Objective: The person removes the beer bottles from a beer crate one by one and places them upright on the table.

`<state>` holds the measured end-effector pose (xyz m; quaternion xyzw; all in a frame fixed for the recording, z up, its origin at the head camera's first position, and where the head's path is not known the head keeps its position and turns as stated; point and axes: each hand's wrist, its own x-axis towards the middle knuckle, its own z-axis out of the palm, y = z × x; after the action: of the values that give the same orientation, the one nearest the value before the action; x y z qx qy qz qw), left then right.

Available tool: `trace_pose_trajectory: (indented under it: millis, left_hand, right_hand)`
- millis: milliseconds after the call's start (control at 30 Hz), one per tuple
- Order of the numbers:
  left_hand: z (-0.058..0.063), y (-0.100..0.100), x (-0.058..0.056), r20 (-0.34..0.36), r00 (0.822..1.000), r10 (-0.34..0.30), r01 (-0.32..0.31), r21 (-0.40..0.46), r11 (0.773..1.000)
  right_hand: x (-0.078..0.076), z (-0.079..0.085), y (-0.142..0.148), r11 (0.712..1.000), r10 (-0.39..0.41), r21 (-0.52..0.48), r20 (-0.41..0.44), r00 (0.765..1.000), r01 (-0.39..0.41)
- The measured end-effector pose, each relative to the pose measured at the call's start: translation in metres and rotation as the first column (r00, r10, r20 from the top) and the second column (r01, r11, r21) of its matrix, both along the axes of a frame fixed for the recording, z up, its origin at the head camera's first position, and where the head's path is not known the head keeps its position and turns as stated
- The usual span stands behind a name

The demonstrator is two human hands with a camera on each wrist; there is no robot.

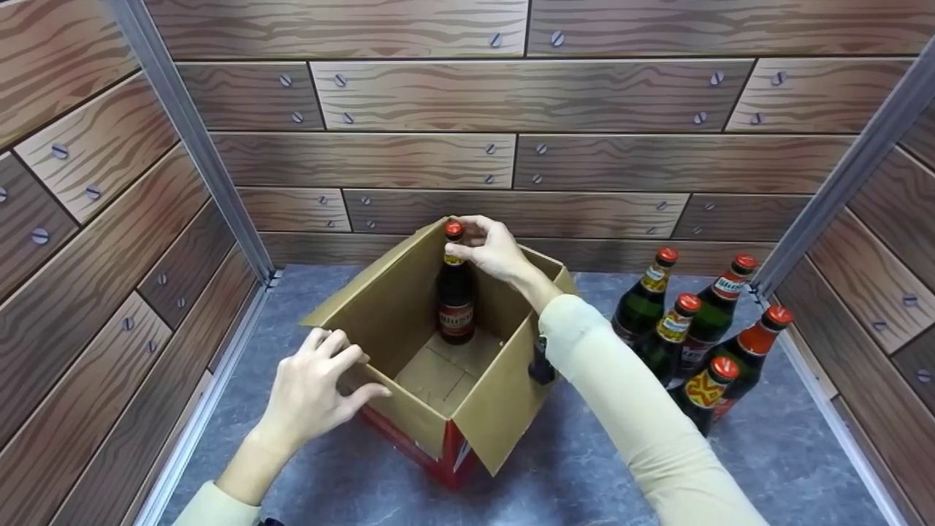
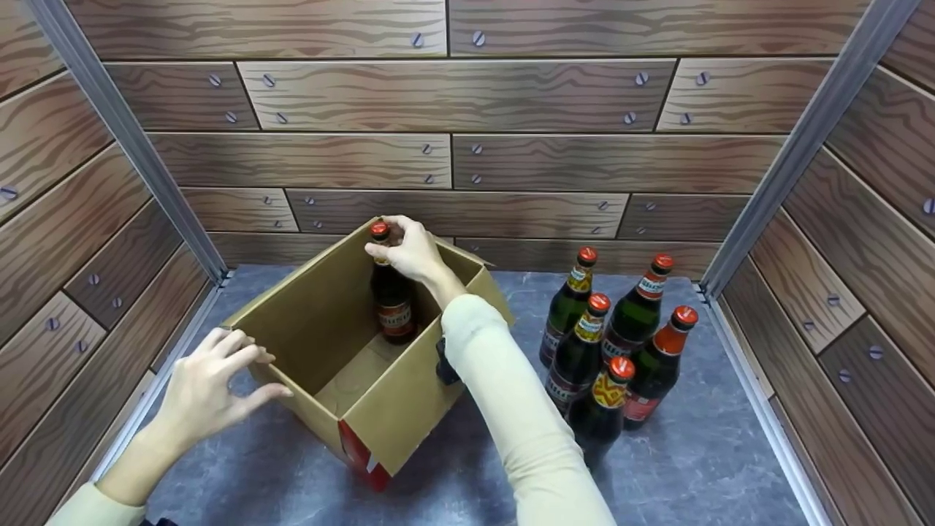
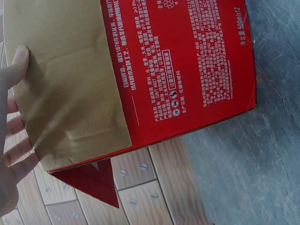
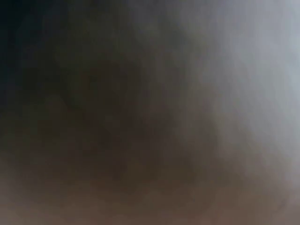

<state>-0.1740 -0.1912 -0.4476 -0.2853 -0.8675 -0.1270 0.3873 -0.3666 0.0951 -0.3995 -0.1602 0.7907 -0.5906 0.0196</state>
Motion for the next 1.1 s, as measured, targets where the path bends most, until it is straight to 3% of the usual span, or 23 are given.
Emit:
trace_pose_trajectory:
  millis: [233, 533, 800, 1100]
  left_hand:
    - [0.001, 0.0, -0.001, 0.003, 1.0, 0.001, -0.001, -0.004, 1.0]
    - [0.0, 0.001, 0.001, 0.01, 1.0, 0.007, -0.007, -0.004, 1.0]
    - [0.0, 0.001, 0.0, 0.005, 1.0, 0.008, -0.008, 0.0, 1.0]
    - [0.001, 0.001, 0.001, 0.008, 1.0, 0.012, -0.012, -0.015, 1.0]
  right_hand:
    - [-0.002, 0.002, -0.001, 0.999, 0.021, 0.039, -0.005, 1.0, -0.021]
    - [0.002, -0.003, 0.003, 1.0, 0.01, -0.002, -0.033, 0.999, -0.01]
    - [0.005, -0.007, 0.002, 0.999, 0.048, 0.013, -0.035, 0.998, -0.048]
    - [0.009, -0.007, 0.004, 0.999, -0.011, 0.038, -0.068, 0.998, 0.014]
